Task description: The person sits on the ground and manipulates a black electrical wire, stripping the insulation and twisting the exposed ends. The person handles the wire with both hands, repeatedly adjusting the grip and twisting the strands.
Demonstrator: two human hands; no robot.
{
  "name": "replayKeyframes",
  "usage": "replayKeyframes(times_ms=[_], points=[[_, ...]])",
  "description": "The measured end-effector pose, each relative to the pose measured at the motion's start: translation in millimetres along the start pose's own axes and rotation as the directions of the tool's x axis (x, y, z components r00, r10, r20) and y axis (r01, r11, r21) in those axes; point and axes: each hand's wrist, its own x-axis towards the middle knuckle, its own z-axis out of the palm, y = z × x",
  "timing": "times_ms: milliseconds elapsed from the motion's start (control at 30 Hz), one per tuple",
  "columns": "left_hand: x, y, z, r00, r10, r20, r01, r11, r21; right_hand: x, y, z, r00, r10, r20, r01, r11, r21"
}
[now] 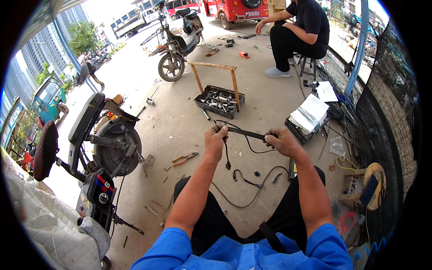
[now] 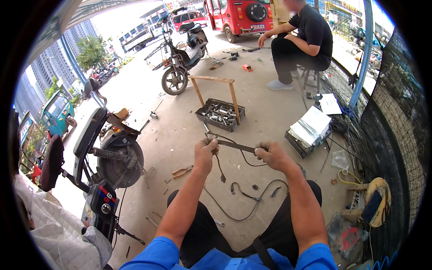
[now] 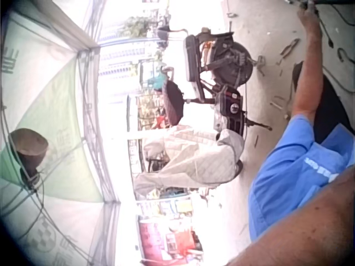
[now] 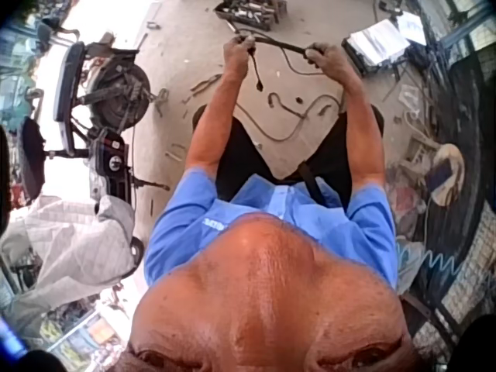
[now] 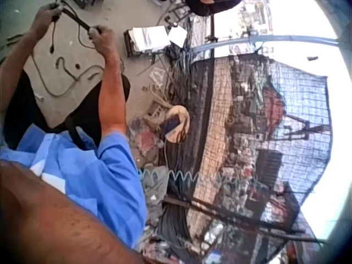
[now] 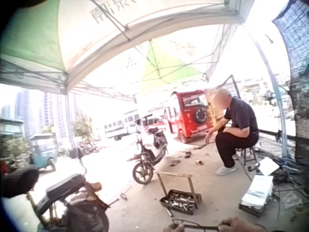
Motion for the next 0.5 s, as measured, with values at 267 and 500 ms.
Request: replayKeyframes(times_ms=[267,500], points=[[4.1,-4.7,-5.6,0.972,-0.167,0.166,0.208,0.94,-0.27,0.3,6.1,-3.3,0.997,-0.024,-0.074,0.034,0.991,0.132],[3.2,-1.4,-1.8,0.926,-0.276,0.259,0.344,0.898,-0.274,1.3,4.1,-5.4,0.984,-0.029,-0.178,0.063,0.98,0.188]])
